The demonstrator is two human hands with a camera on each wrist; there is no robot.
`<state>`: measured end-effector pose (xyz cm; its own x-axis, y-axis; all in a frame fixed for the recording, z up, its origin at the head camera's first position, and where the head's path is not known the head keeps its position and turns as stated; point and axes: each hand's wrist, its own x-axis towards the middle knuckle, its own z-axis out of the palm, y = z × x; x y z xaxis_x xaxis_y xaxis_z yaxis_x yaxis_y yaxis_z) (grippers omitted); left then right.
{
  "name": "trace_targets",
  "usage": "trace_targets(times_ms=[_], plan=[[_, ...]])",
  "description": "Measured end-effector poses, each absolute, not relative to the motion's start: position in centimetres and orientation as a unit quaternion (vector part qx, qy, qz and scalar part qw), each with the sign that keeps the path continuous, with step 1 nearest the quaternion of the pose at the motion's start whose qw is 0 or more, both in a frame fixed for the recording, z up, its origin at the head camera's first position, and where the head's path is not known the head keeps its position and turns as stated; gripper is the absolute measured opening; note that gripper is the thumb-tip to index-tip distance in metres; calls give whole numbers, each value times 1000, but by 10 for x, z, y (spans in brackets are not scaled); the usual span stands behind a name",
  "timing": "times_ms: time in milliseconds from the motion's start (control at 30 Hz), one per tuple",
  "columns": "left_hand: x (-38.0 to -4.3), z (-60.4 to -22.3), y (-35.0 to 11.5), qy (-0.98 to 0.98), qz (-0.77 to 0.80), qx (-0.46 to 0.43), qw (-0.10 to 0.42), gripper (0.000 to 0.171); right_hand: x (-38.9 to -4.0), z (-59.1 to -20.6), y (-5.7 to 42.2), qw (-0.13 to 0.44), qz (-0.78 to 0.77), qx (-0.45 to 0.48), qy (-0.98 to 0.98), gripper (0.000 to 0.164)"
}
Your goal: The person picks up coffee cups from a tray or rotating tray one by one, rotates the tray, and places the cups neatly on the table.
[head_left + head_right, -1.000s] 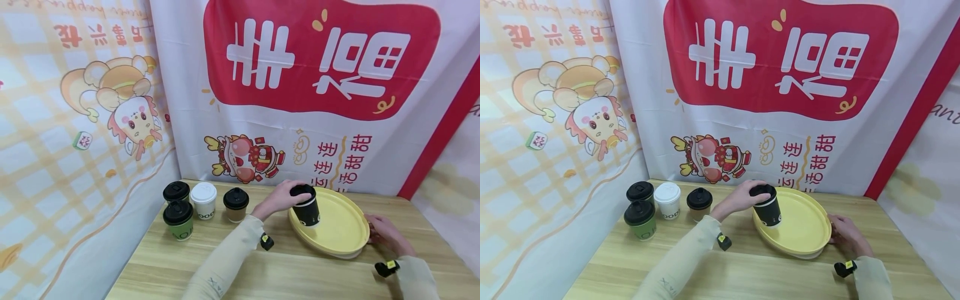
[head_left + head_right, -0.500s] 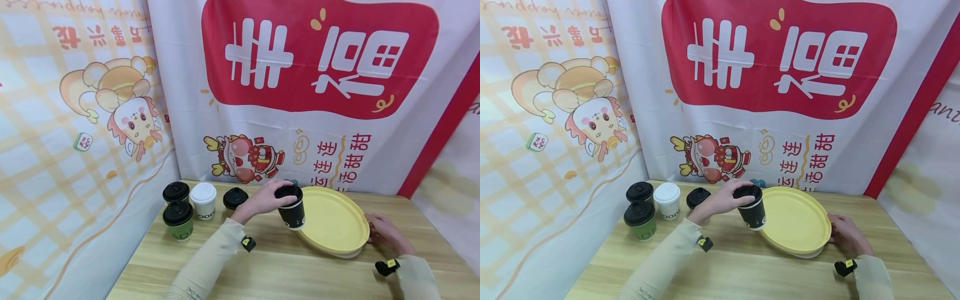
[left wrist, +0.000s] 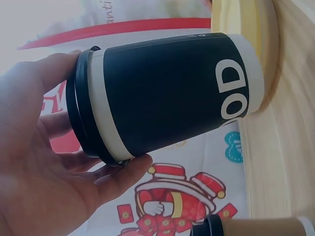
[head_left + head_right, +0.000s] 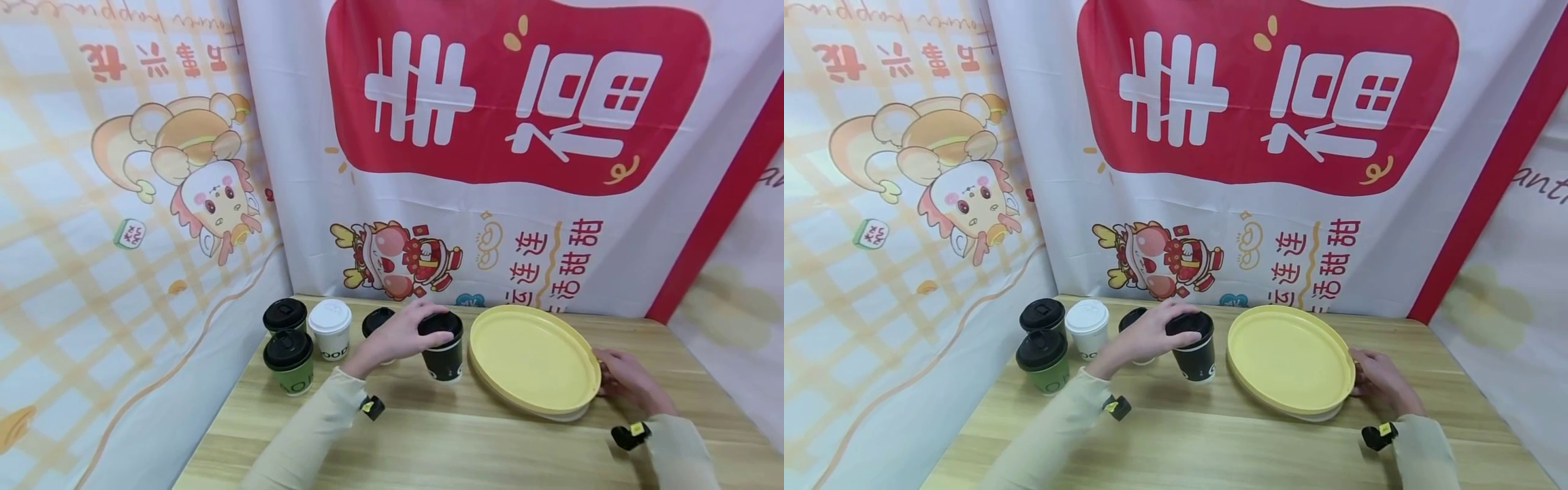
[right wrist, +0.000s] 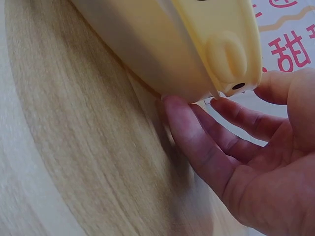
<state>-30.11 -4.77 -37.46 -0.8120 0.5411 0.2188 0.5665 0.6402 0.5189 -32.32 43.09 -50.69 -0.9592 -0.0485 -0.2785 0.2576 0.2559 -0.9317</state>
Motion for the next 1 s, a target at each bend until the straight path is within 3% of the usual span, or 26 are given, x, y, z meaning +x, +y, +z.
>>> trace_targets(times_ms=[367,700,1000], plan=[[-295,-384,-83,-911,-266,-312,43,57,-325,-508,434,133,-603,53,785,63],[-288,-406,-130,-923,-274,-269,20,59,-325,-507,432,133,-611,50,779,55],[-282,-415,-162,-943,-250,-219,35,57,-325,-507,436,140,-620,47,771,49]])
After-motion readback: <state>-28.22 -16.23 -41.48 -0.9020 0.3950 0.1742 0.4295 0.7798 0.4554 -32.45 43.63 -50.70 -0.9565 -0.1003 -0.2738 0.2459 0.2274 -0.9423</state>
